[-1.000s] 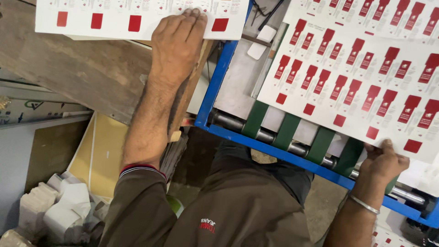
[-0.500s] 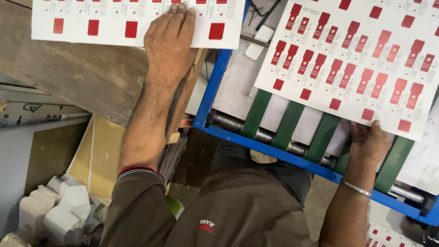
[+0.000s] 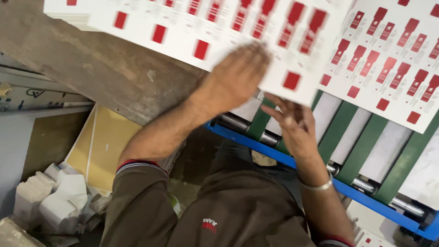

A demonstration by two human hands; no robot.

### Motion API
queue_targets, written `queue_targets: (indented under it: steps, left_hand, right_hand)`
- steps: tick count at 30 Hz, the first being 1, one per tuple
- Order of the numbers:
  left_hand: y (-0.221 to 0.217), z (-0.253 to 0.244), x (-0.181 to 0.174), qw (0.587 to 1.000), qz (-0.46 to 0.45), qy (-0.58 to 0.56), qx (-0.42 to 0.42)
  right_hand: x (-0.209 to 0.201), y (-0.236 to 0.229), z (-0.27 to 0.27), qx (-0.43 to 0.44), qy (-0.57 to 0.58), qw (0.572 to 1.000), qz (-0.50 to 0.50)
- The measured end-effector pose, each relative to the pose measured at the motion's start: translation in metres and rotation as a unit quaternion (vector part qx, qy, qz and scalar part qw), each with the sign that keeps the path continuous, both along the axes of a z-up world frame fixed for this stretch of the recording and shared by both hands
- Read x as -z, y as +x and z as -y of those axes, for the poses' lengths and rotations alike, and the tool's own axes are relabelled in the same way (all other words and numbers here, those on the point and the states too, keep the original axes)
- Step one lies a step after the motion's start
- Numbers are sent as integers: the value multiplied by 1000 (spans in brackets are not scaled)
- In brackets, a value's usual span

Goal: The person separates individual sheets of printed paper from a large stack on a wooden table. They repeatedly pick up the top sheet with both hands and place it onto a blue and green conveyor belt system to the right. The paper sheets feature a grid of red and white printed labels.

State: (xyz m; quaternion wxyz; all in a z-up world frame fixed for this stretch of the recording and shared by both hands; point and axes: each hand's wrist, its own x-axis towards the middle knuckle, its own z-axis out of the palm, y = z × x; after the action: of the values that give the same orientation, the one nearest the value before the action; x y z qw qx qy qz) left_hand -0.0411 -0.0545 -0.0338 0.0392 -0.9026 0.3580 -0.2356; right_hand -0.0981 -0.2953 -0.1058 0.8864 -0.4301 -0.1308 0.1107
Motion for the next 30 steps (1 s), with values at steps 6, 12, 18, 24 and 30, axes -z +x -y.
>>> queue_targets:
  steps: [6, 12, 18, 24, 30]
  left_hand:
    - [4, 8, -14, 992, -63, -18, 108]
    - [32, -72, -22, 991, 19, -103, -86]
    - [52, -83, -15, 982, 47, -131, -130]
    - [45, -84, -22, 980, 73, -152, -102]
    - [43, -81, -25, 980, 115, -131, -97]
  right_hand:
    - [-21, 35, -18, 199, 64, 971, -119]
    - [46, 54, 118, 400, 88, 904, -125]
    - [132, 31, 256, 530, -51, 836, -132]
    - [160, -17, 305, 548, -117, 802, -209]
    - [157, -55, 283, 491, -99, 846, -184]
